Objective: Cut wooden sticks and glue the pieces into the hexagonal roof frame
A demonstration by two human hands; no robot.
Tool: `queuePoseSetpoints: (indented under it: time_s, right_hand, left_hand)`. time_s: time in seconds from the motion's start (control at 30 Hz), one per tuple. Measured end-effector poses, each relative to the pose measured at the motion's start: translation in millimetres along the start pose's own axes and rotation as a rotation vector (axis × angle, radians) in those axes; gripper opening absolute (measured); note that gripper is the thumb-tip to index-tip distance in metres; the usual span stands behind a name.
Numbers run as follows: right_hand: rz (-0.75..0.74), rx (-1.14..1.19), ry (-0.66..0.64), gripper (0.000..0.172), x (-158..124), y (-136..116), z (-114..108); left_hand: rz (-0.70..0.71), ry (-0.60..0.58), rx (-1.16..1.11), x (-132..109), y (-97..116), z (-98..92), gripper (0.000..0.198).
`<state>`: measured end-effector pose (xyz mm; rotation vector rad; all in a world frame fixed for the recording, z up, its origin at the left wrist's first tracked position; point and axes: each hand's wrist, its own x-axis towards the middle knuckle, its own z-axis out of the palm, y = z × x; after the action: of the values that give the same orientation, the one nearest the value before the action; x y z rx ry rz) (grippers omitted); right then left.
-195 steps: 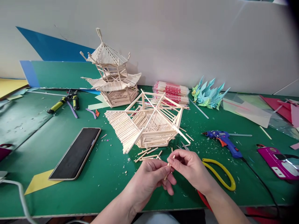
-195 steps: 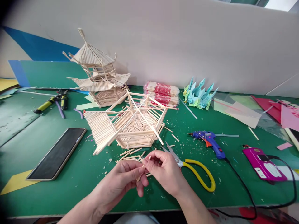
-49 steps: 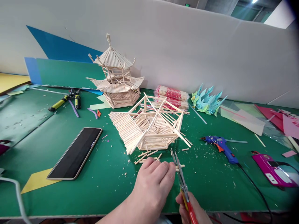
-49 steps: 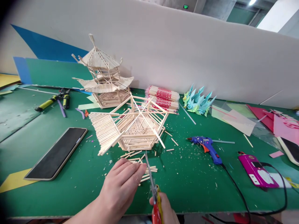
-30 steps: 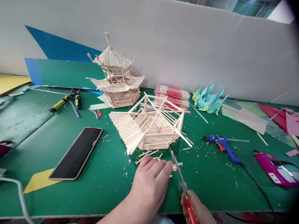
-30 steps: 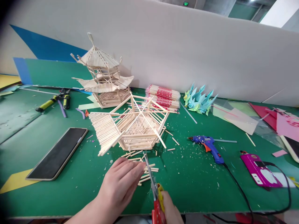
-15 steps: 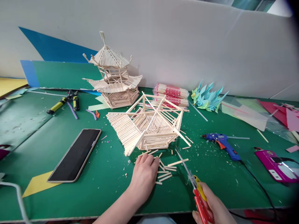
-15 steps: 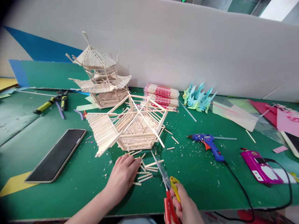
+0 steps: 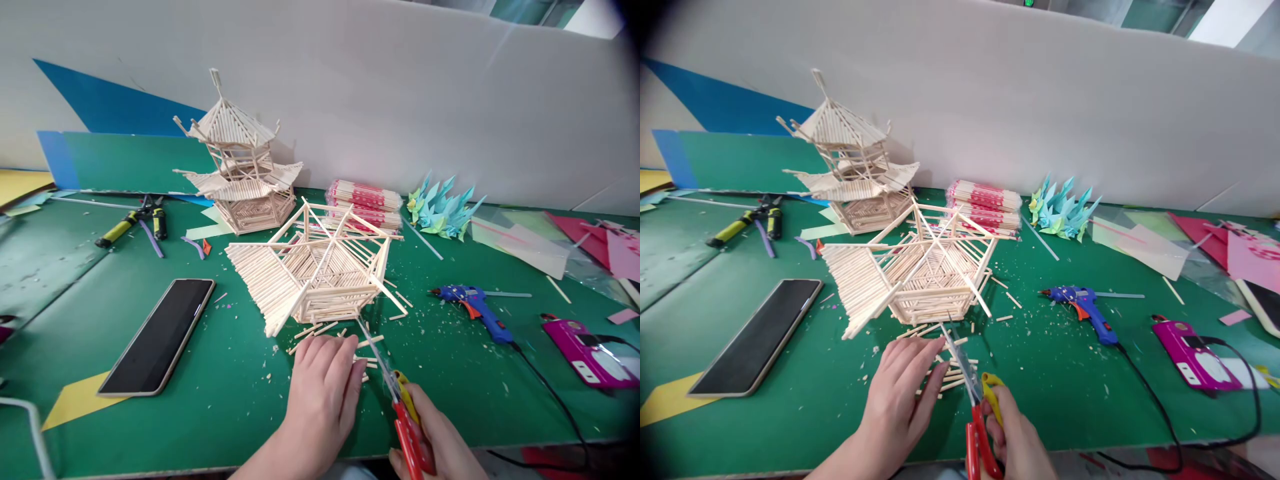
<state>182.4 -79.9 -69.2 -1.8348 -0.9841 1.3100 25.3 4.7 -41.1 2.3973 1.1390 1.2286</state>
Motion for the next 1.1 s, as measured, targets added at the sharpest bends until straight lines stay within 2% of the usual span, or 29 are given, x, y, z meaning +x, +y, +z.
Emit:
queuePoseSetpoints:
  time_s: [0.17,0.27,0.37,0.47,0.63,0.77,0.9,1.1]
  right_hand:
    - [0.060,0.012,-0.098,0.040,-1,-24,6]
    - [0.234,0.156,-0.170,0.035,1,-35,7]
    - [0.411,0.332,-0.246,0.045,5,-35,9]
    - [0.453,0.342,-0.213,0.047,10,-26,12]
    - [0.538,0.241,-0.111,0.046,17,-10,13]
    - [0.432,0.195,-0.141,0.047,18,-5,13]
    - [0.378,0.121,-0.190,0.043,15,-7,14]
    - [0.260,0.046,-0.217,0.029,15,-2,12]
  left_hand:
    - [0.009,-0.043,0.107,5,-5,4.4,0.012]
    - [0.057,-0.129,0.131,6,-10,0.2,0.016]
    - [0.082,-0.199,0.054,7,-12,-5.1,0.015]
    - [0.046,-0.258,-0.114,11,-11,-10.0,0.016]
    - [-0.187,-0.328,-0.426,19,-3,-19.0,0.026]
    - [-0.391,-0.389,-0.568,22,2,-23.2,0.031]
    - [-0.528,-0.423,-0.685,22,4,-26.0,0.031]
    - [-0.865,-0.436,-1.077,24,2,-28.0,0.031]
